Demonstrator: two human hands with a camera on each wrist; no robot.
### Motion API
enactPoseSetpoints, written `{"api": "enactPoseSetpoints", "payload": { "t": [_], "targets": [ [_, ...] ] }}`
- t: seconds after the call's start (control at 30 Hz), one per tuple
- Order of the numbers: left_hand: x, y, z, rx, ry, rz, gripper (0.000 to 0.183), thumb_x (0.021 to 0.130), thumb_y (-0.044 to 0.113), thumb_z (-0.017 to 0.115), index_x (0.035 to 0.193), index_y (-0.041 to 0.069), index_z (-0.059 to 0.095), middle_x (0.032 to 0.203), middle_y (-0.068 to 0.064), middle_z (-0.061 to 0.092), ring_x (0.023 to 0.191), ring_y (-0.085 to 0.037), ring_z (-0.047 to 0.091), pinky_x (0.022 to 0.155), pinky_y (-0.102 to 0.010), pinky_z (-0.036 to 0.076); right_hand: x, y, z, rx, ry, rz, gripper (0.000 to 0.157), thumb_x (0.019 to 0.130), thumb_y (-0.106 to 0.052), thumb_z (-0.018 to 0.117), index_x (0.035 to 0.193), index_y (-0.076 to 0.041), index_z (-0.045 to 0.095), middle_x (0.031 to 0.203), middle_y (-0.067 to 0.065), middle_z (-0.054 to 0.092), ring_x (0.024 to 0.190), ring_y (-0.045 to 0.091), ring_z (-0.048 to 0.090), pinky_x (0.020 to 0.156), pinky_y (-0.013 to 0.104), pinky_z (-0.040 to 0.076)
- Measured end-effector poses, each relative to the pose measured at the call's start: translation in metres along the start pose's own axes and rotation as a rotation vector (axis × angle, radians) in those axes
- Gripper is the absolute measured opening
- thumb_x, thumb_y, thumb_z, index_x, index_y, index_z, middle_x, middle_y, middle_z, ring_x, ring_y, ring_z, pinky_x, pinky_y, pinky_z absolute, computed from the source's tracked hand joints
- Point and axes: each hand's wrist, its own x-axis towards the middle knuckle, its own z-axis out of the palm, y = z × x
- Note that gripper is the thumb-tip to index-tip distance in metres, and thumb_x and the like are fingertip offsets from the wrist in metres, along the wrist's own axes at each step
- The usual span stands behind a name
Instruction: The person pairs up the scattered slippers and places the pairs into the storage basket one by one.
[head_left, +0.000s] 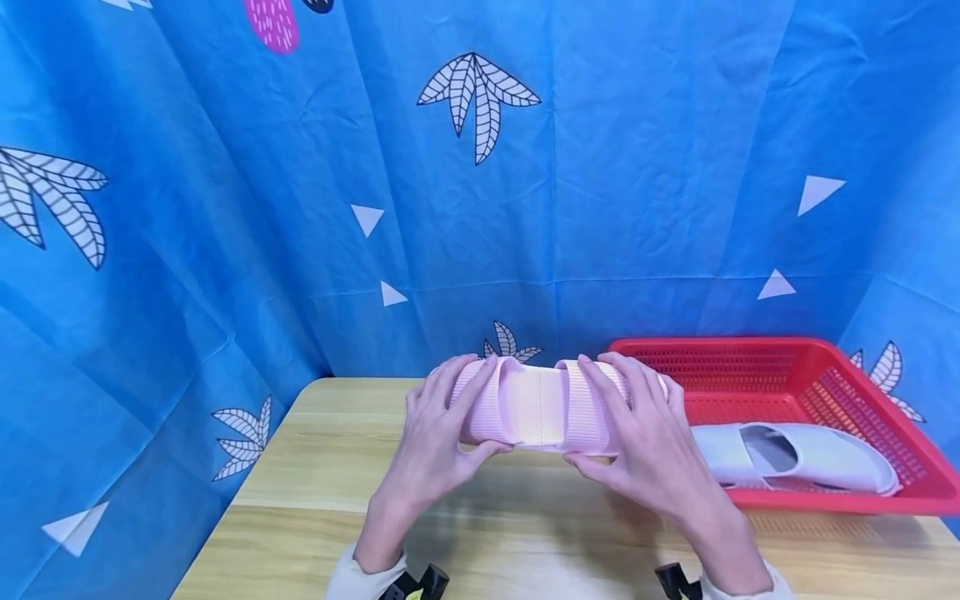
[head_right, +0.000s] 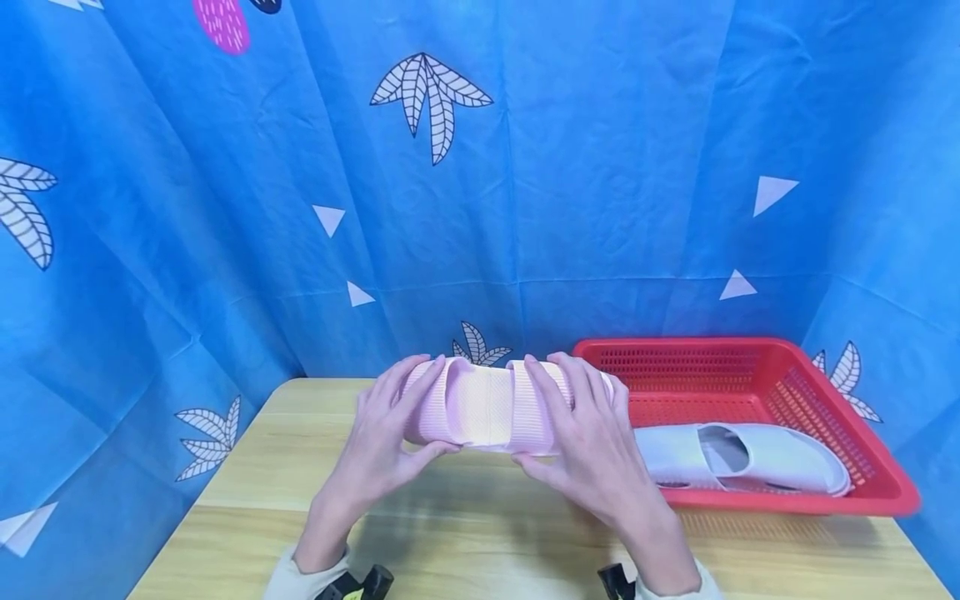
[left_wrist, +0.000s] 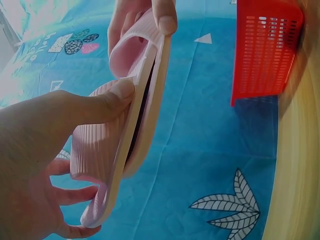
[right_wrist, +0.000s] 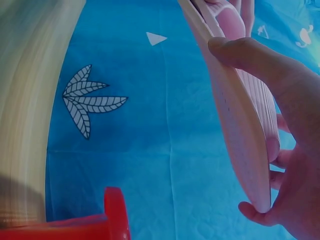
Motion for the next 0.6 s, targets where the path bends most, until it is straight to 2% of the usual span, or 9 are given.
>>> {"api": "enactPoseSetpoints", "payload": {
  "t": [0.43, 0.6],
  "targets": [
    [-0.0019, 0.0044, 0.0040, -0.031, 0.010, 0.013, 0.102, 0.063, 0.052, 0.083, 0.148, 0.028, 0.032, 0.145, -0.002, 0.037, 0.135, -0.022, 0.029, 0.091, -0.048, 0.034, -0.0024, -0.0054, 0.0072, 0.008, -0.020, -0.022, 0.117, 0.051, -0.060, 0.084, 0.148, -0.023, 0.031, 0.140, 0.008, 0.038, 0.129, 0.026, 0.032, 0.097, 0.055, 0.027],
    [-0.0013, 0.0042, 0.0056, -0.037, 0.021, 0.021, 0.102, 0.062, 0.049, 0.084, 0.148, 0.028, 0.033, 0.146, -0.002, 0.036, 0.135, -0.024, 0.029, 0.093, -0.050, 0.034, -0.0025, -0.0071, 0.0095, 0.004, -0.026, -0.044, 0.116, 0.053, -0.056, 0.084, 0.148, -0.020, 0.031, 0.139, 0.011, 0.038, 0.128, 0.028, 0.032, 0.099, 0.056, 0.025]
  ]
}}
